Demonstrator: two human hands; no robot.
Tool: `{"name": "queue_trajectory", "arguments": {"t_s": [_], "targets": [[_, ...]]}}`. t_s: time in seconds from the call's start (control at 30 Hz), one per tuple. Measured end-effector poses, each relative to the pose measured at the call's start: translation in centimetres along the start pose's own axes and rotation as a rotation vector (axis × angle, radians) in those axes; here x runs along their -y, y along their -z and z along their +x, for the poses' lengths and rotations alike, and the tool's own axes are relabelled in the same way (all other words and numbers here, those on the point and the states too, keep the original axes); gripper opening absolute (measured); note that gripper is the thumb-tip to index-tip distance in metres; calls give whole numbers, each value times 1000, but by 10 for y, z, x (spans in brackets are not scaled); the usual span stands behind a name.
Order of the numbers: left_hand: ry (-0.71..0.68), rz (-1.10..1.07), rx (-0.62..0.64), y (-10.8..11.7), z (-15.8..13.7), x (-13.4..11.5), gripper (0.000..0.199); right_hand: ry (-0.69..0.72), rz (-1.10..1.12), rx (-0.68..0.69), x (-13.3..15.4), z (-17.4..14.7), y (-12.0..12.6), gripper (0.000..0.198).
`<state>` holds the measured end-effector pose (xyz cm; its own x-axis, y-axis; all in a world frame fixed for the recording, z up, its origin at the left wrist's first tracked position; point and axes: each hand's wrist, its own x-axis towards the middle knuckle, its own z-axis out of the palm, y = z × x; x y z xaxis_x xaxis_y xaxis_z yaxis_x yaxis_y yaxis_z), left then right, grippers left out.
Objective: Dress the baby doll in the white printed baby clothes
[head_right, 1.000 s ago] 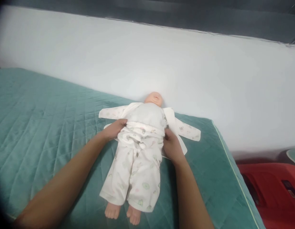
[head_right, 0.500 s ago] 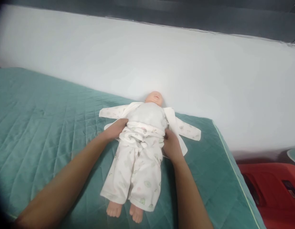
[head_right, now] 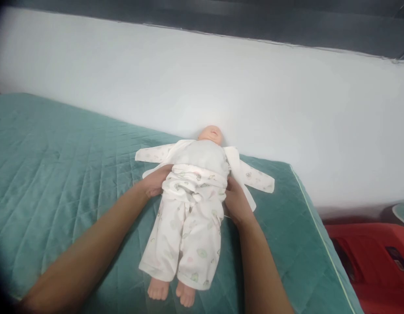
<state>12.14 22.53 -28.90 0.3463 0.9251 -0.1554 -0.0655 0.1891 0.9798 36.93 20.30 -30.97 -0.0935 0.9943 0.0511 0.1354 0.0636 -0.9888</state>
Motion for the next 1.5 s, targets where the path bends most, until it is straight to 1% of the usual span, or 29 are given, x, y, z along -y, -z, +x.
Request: {"name": "queue_trajectory", "arguments": {"t_s": [0.07, 0.13, 0.23, 0.37, 0.47, 0.53, 0.63, 0.73, 0.8, 0.87, 1.0, 1.07, 1.13, 1.2, 1.23, 1.3, 1.37, 1.43, 1.5], "targets": [[31, -110, -4, -2, 2, 2, 12, -47, 103, 56, -2, 0, 0, 52], [43, -170, -29, -5, 4, 4, 13, -50, 139, 64, -3, 0, 0, 56], [42, -198, -54, -7, 4, 4, 15, -12, 109, 30, -1, -1, 0, 53], [49, -212, -62, -9, 5, 6, 18, 74, 44, 5, 3, -2, -1, 48], [-11, -190, -54, -10, 7, 12, 21, 129, -59, -13, 4, -2, -1, 43], [-95, -131, -47, -9, 7, 15, 23, 128, -127, -32, 2, -3, 1, 43], [-261, 50, -55, -7, 5, 14, 26, 108, -198, -54, 1, -3, 4, 41], [-422, 265, -23, -4, 4, 9, 24, 102, -252, -51, 2, -3, 6, 34], [-476, 359, -7, -1, 6, 8, 20, 94, -270, -52, 2, -3, 8, 30], [-486, 428, -25, 0, 8, 10, 18, 82, -274, -59, 1, -2, 9, 28], [-481, 588, -104, 5, 11, 14, 12, 52, -289, -86, -3, -1, 12, 28], [-418, 671, -177, 9, 11, 14, 7, 37, -317, -104, -5, 0, 12, 27], [-300, 710, -277, 14, 9, 13, 2, 14, -366, -128, -7, 1, 13, 23], [-213, 659, -327, 18, 6, 11, 7, -8, -413, -180, -8, 2, 13, 18], [-203, 602, -326, 20, 4, 10, 10, -15, -425, -220, -8, 2, 13, 17], [-247, 484, -301, 22, 0, 5, 13, 0, -412, -315, -7, 1, 12, 15], [-337, 417, -290, 20, -5, -1, 9, 55, -364, -374, -3, -1, 11, 16], [-422, 409, -266, 18, -9, -7, 6, 131, -306, -355, 3, -4, 8, 18], [-469, 416, -221, 15, -12, -10, 8, 197, -269, -275, 8, -6, 6, 19]]}}
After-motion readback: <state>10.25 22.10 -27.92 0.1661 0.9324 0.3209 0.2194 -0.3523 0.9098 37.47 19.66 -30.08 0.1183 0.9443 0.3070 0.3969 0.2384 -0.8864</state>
